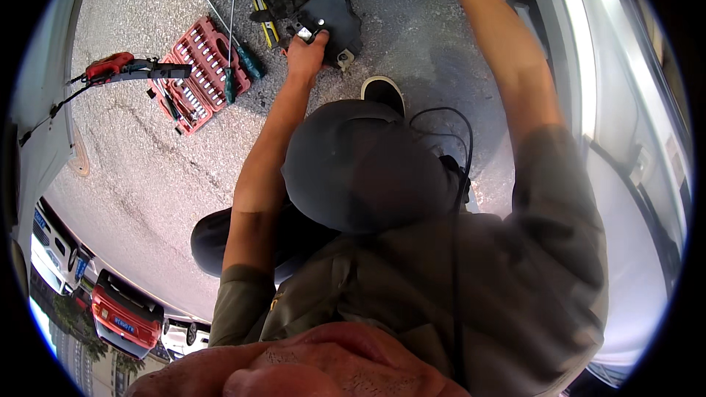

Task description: The person disassembles a car door lock mechanism using a screwdriver and pliers, removes a small white plastic piece, and reassembles the mechanism. The work is performed on the ground next to an open car door with tools laid out nearby.

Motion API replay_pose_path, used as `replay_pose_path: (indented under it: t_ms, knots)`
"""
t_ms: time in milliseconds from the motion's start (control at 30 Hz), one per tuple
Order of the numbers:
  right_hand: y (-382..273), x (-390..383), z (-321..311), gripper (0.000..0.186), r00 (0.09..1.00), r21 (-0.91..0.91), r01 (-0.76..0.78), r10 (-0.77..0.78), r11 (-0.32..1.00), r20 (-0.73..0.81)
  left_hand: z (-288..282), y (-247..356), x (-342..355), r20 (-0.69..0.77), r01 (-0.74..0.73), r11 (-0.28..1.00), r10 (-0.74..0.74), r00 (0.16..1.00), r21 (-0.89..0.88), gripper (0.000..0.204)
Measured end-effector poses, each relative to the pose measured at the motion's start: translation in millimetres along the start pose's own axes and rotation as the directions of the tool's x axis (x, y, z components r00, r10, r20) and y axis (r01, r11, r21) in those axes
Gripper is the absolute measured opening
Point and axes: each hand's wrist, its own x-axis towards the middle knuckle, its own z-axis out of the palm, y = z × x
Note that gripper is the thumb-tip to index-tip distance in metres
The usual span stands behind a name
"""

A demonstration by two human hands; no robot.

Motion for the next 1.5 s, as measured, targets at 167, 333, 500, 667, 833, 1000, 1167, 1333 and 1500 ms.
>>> replay_pose_path:
  t_ms: [167,333,500,667,833,1000,1167,1333,1500]
  knots:
    - [-24.7,25.9,8.4,0.081,0.916,0.312,-0.214,0.079,0.926,0.393,-31.4,33.7,-22.9,0.276,0.179,0.967,-0.125,0.953,-0.18,0.06]
    - [-17.3,26.0,10.0,0.071,0.903,0.307,-0.154,0.007,0.939,0.43,-43.9,20.7,-26.9,0.323,0.204,0.932,-0.102,0.941,-0.299,0.053]
    - [-51.5,-6.9,13.5,0.077,0.989,0.215,-0.046,0.015,0.975,0.145,-38.2,24.3,-27.6,0.278,0.141,0.966,-0.077,0.958,-0.218,0.054]
    - [-81.3,-43.3,35.0,0.114,0.983,0.46,-0.022,-0.066,0.888,0.174,-34.5,23.5,-26.0,0.271,0.129,0.974,-0.076,0.96,-0.186,0.059]
    - [-99.8,-90.4,32.6,0.049,0.975,0.145,0.206,-0.215,0.968,0.05,-29.2,17.5,-29.5,0.229,0.102,0.973,-0.054,0.972,-0.206,0.064]
    - [-80.9,-158.1,16.5,0.058,0.95,-0.635,0.214,-0.309,0.742,-0.041,-20.7,0.1,-18.0,0.144,0.02,0.981,0.008,0.99,-0.194,0.064]
    - [7.4,-177.5,48.4,0.056,0.842,-0.723,0.373,-0.54,0.581,0.0,-10.1,-4.3,-11.6,0.115,0.021,0.951,0.015,0.993,-0.309,0.065]
    - [32.2,-193.2,63.3,0.059,0.776,-0.672,0.499,-0.628,0.547,0.064,-15.7,0.0,-14.9,0.157,0.051,0.933,0.006,0.988,-0.357,0.066]
    - [57.8,-203.4,44.3,0.051,0.935,-0.326,0.34,-0.356,0.882,0.014,-17.4,3.8,-21.1,0.141,0.044,0.939,0.005,0.99,-0.342,0.068]
